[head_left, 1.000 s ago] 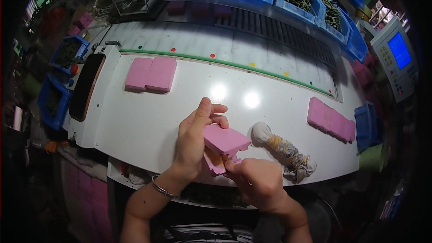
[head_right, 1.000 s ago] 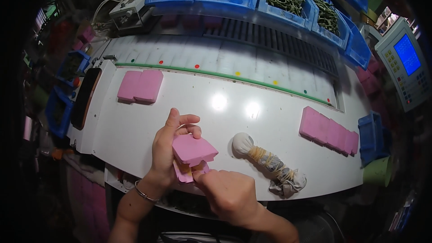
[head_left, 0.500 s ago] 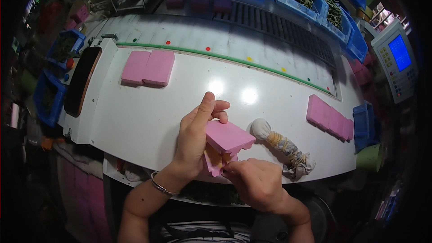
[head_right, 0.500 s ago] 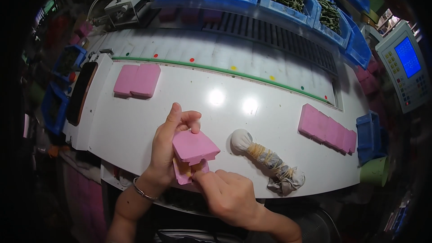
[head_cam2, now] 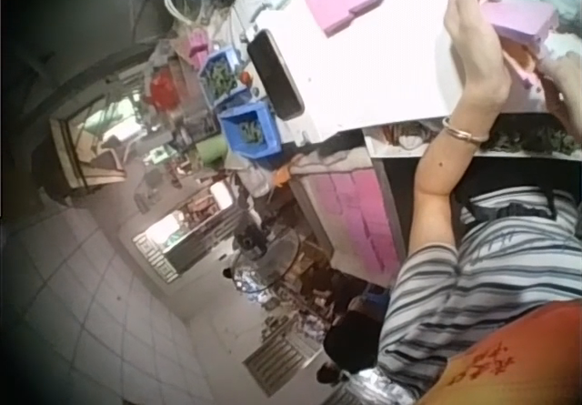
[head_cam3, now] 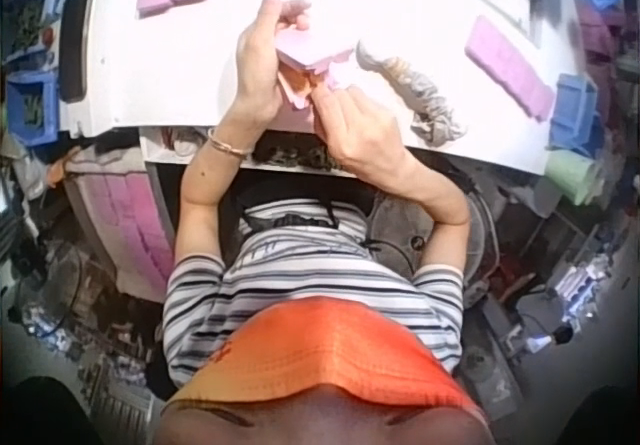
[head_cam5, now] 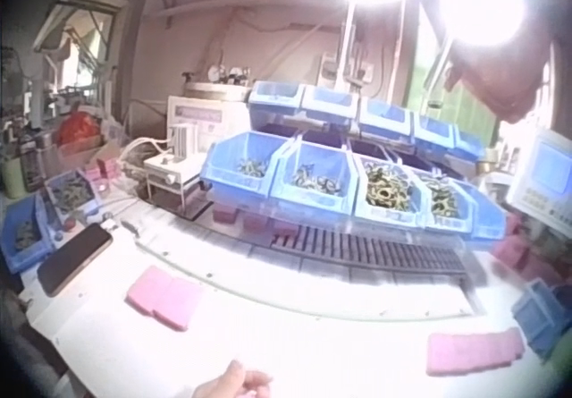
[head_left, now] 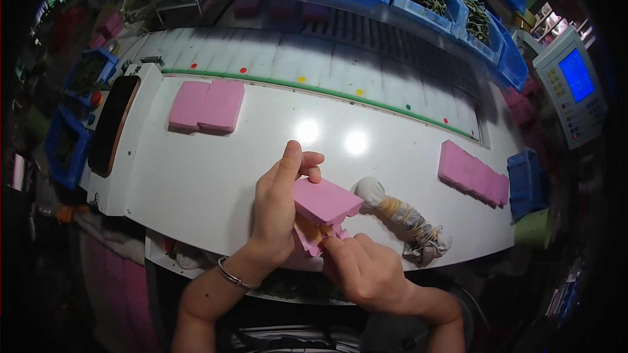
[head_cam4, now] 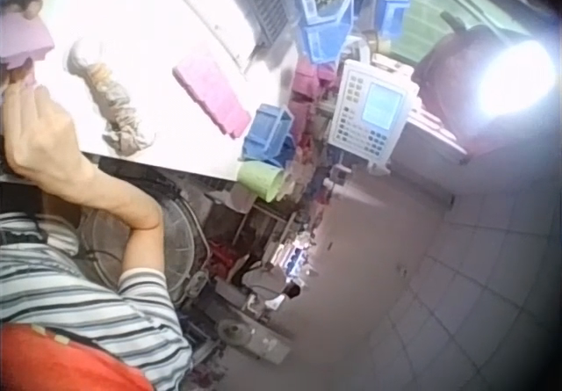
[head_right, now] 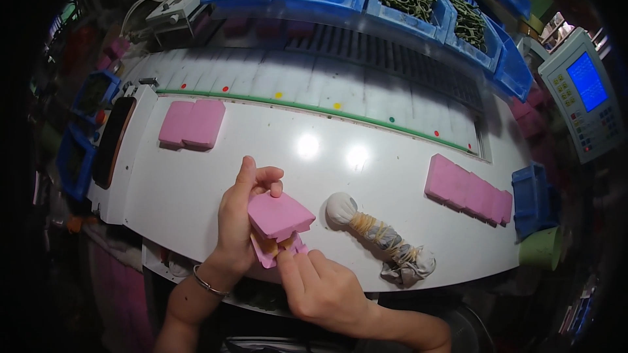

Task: The person places a green item into a pink mold, closes the mold, and presses a white ball against it to secure the shape. The person then opens the mold, removes the object, and places the mold onto a white surface next to other molds.

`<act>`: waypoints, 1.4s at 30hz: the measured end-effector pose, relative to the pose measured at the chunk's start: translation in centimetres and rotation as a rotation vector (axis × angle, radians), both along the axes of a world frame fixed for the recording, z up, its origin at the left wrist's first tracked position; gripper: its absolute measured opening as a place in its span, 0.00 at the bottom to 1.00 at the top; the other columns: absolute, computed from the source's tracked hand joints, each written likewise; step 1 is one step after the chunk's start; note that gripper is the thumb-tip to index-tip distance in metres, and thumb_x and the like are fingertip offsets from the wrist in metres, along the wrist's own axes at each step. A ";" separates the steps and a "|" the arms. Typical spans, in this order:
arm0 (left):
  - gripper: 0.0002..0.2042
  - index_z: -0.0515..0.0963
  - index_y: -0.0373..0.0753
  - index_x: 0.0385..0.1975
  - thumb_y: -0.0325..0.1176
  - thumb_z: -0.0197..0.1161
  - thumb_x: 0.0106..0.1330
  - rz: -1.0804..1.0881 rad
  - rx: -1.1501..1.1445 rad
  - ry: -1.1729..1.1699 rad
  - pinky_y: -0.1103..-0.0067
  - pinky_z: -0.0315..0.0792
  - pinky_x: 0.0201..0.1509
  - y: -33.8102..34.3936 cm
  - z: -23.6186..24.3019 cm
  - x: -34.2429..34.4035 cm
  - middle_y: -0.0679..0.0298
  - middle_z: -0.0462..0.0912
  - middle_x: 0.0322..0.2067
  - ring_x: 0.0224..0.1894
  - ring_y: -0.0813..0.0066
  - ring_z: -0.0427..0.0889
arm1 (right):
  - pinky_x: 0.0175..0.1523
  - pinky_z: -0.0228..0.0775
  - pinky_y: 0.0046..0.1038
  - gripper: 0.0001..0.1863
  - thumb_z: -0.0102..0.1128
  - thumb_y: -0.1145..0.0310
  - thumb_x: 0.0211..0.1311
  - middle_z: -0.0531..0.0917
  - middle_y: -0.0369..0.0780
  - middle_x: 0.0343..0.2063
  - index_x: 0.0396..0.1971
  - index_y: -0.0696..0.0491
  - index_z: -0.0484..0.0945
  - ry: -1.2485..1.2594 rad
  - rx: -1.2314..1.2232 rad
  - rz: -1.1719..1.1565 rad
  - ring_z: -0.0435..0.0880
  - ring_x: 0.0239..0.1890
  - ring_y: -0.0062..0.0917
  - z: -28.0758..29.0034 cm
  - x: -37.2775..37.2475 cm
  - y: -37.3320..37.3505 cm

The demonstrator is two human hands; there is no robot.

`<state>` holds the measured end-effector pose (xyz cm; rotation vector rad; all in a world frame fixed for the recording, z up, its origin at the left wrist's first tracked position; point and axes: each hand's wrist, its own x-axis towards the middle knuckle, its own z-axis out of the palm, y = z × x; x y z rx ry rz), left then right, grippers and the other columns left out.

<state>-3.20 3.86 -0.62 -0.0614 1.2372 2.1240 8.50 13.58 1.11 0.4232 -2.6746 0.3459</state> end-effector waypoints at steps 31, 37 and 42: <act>0.32 0.70 0.29 0.43 0.58 0.34 0.67 -0.221 0.056 0.006 0.79 0.76 0.26 -1.0 0.1 0.3 0.54 0.78 0.36 0.22 0.75 0.77 | 0.44 0.66 0.32 0.27 0.56 0.78 0.47 0.72 0.45 0.50 0.52 0.55 0.69 -0.263 0.072 -0.344 0.73 0.41 0.34 -1.1 2.0 5.9; 0.31 0.72 0.30 0.40 0.55 0.33 0.68 -0.247 0.028 -0.032 0.80 0.75 0.29 -0.3 -0.3 1.6 0.56 0.78 0.32 0.22 0.75 0.77 | 0.40 0.63 0.25 0.22 0.54 0.76 0.48 0.75 0.41 0.50 0.48 0.53 0.75 0.120 0.133 -0.284 0.74 0.39 0.30 1.5 1.0 3.5; 0.29 0.74 0.30 0.36 0.52 0.33 0.70 -0.214 -0.059 0.072 0.83 0.73 0.29 -0.4 -0.3 2.1 0.60 0.78 0.22 0.24 0.77 0.78 | 0.38 0.61 0.23 0.22 0.58 0.69 0.47 0.76 0.36 0.50 0.47 0.51 0.76 -0.033 0.181 -0.162 0.74 0.39 0.27 1.8 0.3 2.6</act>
